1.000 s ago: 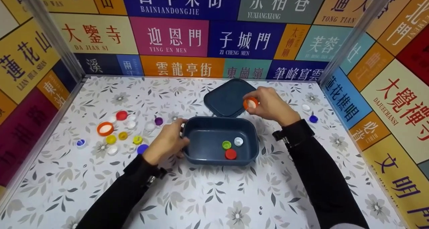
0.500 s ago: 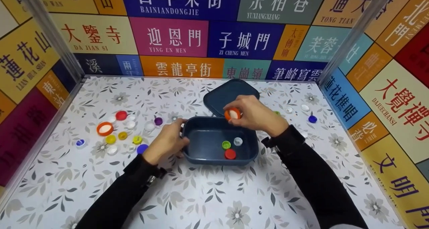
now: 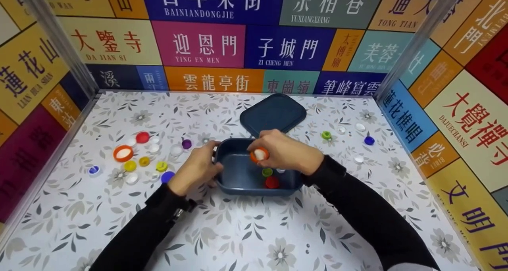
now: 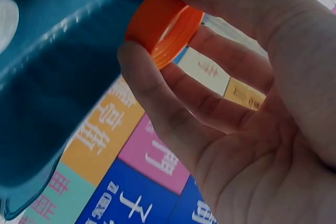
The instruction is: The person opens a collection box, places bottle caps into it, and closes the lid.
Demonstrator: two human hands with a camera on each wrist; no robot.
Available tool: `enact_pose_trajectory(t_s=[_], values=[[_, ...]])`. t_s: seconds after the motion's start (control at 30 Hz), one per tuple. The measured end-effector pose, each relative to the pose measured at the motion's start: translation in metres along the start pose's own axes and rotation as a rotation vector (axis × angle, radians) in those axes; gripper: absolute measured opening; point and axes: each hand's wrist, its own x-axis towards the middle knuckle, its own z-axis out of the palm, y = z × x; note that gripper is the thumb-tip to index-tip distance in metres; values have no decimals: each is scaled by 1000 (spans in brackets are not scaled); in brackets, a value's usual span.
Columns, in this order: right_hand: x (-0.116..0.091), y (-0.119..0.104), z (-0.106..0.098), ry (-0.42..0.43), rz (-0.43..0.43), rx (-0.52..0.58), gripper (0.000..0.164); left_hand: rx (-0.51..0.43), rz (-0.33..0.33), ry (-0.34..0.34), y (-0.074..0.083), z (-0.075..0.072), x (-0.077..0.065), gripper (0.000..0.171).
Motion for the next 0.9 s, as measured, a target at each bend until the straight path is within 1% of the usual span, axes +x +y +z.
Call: enact_pose_trajectory(t_s=[0.13, 0.23, 0.37, 0.47, 0.53, 0.67, 0.77, 0.9], values=[[2, -11, 11, -51, -55, -36, 37, 100, 52, 29, -1, -1, 0, 76], [3, -17, 18, -97, -85, -47, 28, 148, 77, 43, -2, -2, 1, 76], [5, -18, 28, -126, -125, -65, 13, 104, 49, 22, 0, -1, 1, 77], [5, -19, 32, -128, -146, -73, 6, 97, 31, 22, 1, -1, 1, 77], [6, -19, 32, -133, -144, -70, 4, 91, 25, 23, 2, -1, 0, 77], [6, -22, 32, -174, -97, -70, 14, 123, 39, 37, 0, -1, 0, 76], [5, -23, 32, -198, -68, -79, 25, 116, 39, 32, -1, -1, 0, 76], [4, -24, 32, -189, -79, -89, 22, 54, 19, 14, 1, 0, -1, 78]])
